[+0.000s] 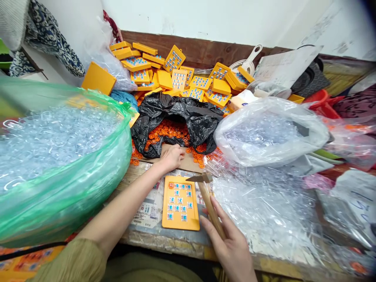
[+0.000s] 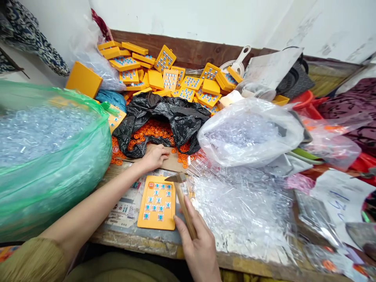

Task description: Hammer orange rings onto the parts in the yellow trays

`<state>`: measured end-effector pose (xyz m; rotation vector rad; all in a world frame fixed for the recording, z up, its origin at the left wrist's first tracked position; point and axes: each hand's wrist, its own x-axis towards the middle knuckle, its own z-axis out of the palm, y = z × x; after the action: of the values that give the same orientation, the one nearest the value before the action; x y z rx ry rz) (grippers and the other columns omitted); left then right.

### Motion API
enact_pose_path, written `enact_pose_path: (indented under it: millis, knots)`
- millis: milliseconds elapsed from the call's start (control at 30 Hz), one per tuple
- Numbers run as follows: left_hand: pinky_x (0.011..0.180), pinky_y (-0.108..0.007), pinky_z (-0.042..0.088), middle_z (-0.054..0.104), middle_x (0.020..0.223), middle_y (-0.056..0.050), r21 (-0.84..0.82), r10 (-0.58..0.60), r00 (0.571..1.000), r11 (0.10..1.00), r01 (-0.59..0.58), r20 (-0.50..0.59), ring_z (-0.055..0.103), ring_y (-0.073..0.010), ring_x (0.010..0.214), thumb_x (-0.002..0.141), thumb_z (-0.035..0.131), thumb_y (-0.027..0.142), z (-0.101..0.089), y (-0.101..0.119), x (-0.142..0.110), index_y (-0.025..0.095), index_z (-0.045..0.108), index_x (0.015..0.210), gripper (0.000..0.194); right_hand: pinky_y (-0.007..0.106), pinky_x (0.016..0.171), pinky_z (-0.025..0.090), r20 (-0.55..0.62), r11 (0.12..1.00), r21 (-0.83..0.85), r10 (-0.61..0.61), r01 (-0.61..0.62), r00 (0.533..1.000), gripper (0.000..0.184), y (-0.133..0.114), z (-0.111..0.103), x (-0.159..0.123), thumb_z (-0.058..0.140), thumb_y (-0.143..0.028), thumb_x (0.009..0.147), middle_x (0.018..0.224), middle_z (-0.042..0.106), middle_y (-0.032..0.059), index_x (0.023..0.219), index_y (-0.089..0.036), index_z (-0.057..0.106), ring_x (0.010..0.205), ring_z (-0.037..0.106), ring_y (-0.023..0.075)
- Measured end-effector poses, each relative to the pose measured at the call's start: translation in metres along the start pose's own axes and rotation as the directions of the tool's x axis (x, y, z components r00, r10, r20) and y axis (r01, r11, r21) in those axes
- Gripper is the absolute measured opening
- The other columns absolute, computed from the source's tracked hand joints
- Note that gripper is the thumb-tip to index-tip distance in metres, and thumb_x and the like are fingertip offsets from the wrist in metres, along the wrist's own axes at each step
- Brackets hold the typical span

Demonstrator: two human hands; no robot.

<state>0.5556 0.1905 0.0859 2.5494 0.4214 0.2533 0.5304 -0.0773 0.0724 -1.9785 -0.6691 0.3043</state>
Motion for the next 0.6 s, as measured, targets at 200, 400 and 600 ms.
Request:
enact_pose_path:
  millis: [200, 400, 600]
  knots:
    - [0.087, -0.034, 0.049, 0.066, 0.098, -0.008, -0.134, 0.115, 0.993, 0.984, -0.116, -0.016, 0.061, -0.0202, 0.093, 0.083, 0.058, 0.014, -0.015, 0.013, -0.078, 0.012, 0.054, 0.124, 0.041, 0.033, 0.094, 0.053, -0.042, 0.986, -0.086, -0.147, 0.143, 0.988, 0.04, -0.006, -0.007, -0.004, 0.057, -0.028, 0.089, 0.126, 0.065, 0.0078, 0.128, -0.019, 0.06, 0.112, 0.064, 0.0239]
    - [0.083, -0.041, 0.051, 0.068, 0.095, -0.009, -0.216, 0.071, 0.996, 0.973, -0.08, -0.05, 0.063, -0.0234, 0.087, 0.081, 0.059, 0.013, -0.006, 0.016, -0.107, 0.011, 0.049, 0.129, 0.049, 0.023, 0.088, 0.054, 0.062, 0.925, -0.126, -0.352, 0.358, 0.934, 0.051, -0.023, -0.006, 0.0, 0.052, -0.016, 0.092, 0.128, 0.065, 0.0003, 0.14, -0.033, 0.045, 0.11, 0.065, 0.017]
    - [0.083, -0.04, 0.051, 0.068, 0.094, -0.008, -0.26, 0.07, 0.993, 0.961, -0.092, -0.092, 0.063, -0.0222, 0.086, 0.078, 0.059, 0.011, -0.002, 0.013, -0.102, 0.012, 0.049, 0.127, 0.051, 0.024, 0.082, 0.056, 0.182, 0.901, -0.281, -0.288, 0.33, 0.94, 0.046, -0.022, 0.0, 0.0, 0.042, -0.021, 0.097, 0.124, 0.066, 0.0049, 0.142, -0.029, 0.044, 0.107, 0.066, 0.0186]
